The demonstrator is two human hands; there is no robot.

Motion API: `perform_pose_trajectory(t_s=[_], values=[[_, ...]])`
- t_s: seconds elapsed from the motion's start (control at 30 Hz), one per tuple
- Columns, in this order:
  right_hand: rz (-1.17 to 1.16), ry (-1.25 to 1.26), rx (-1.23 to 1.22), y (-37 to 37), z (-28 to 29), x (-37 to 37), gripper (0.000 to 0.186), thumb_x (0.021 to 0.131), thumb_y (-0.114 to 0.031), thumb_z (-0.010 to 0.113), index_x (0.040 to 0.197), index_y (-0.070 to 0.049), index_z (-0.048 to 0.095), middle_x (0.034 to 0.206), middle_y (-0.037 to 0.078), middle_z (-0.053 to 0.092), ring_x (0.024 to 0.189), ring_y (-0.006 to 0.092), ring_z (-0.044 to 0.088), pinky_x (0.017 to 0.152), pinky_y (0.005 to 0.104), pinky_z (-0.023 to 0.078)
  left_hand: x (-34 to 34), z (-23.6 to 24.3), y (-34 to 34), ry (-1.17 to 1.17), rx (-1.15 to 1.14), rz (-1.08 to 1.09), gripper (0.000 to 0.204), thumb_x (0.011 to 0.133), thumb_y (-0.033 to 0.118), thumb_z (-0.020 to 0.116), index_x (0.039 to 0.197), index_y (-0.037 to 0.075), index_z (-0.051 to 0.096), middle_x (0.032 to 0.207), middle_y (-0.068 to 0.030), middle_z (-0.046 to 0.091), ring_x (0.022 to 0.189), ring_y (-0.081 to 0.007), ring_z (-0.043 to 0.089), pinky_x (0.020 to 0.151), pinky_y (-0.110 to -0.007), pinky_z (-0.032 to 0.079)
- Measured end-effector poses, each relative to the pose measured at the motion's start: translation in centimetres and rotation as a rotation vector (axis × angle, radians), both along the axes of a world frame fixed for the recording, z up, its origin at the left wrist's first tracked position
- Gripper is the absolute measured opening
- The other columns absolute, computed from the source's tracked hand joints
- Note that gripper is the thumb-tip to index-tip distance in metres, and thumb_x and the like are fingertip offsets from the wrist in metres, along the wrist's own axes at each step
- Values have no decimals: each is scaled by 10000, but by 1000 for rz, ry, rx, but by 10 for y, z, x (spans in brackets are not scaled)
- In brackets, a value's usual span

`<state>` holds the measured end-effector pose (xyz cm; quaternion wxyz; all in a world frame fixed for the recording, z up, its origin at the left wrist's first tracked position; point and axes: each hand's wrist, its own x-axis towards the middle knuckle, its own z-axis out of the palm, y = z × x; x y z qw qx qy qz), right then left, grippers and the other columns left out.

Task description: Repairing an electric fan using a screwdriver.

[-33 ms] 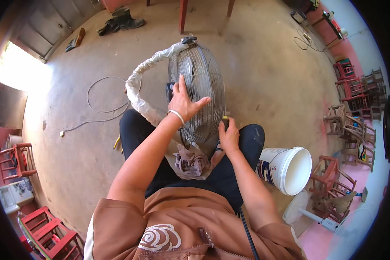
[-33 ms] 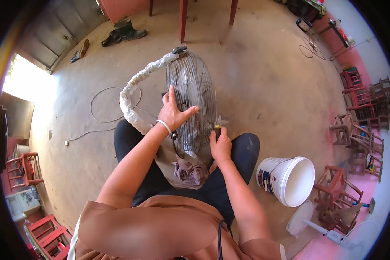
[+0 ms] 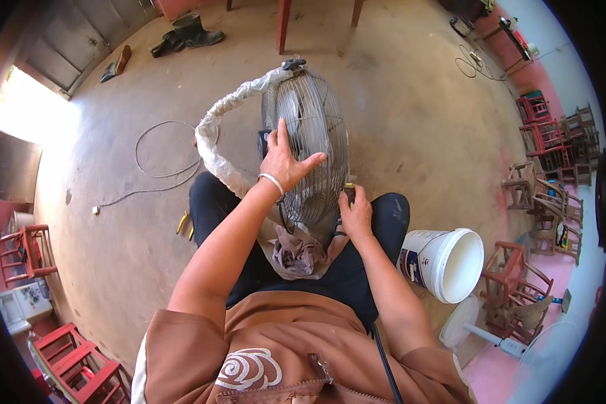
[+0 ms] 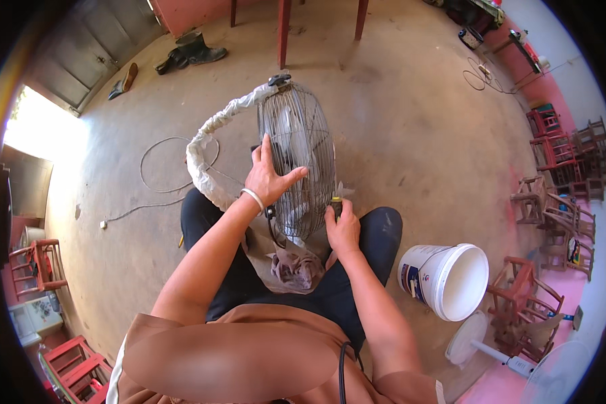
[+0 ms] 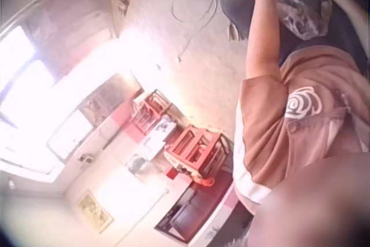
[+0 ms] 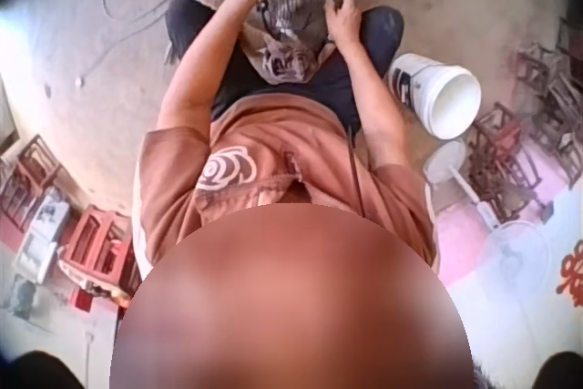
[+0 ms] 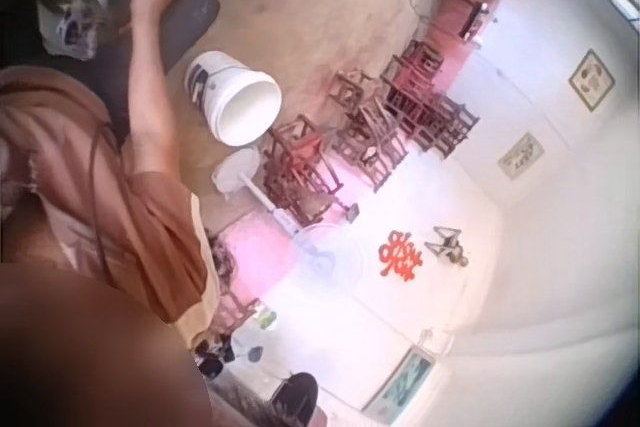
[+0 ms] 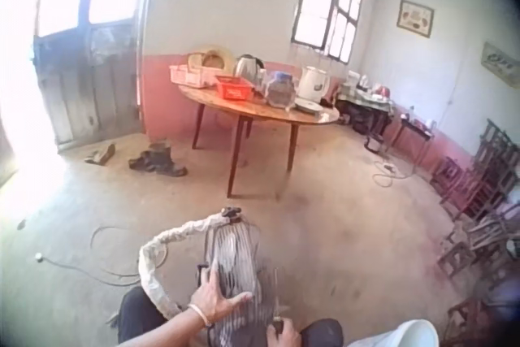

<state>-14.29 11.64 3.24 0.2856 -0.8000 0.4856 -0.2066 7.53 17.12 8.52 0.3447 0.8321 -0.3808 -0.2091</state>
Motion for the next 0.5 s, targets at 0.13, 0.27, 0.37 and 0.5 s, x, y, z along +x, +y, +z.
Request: perform_pose_trajectory(t_s=[0.13,0.27,0.37,0.5], values=[[12,-39,-134,5,53,0,356,848,-272,656,1123,-79,537,891,193,658,835,393,647,724,457,509,-1,-6,9,23,-34,37,1246,685,676,707,1503,17,38,1445,-311,260,1251,-479,436,1008,-449,434],[175,-37,98,-2,94,-22,276,909,-284,589,1036,-42,552,833,198,647,802,401,638,685,445,491,-4,-12,12,20,-89,108,1194,720,654,696,1504,29,46,1415,-316,279,1224,-479,457,1004,-450,433],[306,100,60,16,96,-42,284,923,-305,565,1015,-37,543,794,201,640,768,406,635,668,451,490,6,-13,21,65,-114,123,1179,726,643,699,1506,37,55,1420,-303,280,1232,-475,449,1007,-456,431],[331,137,174,27,78,-57,296,935,-330,550,1004,-42,539,777,206,633,744,397,638,656,456,488,10,-16,27,48,-97,89,1158,740,617,706,1510,46,57,1425,-294,277,1239,-465,449,1004,-459,430]])
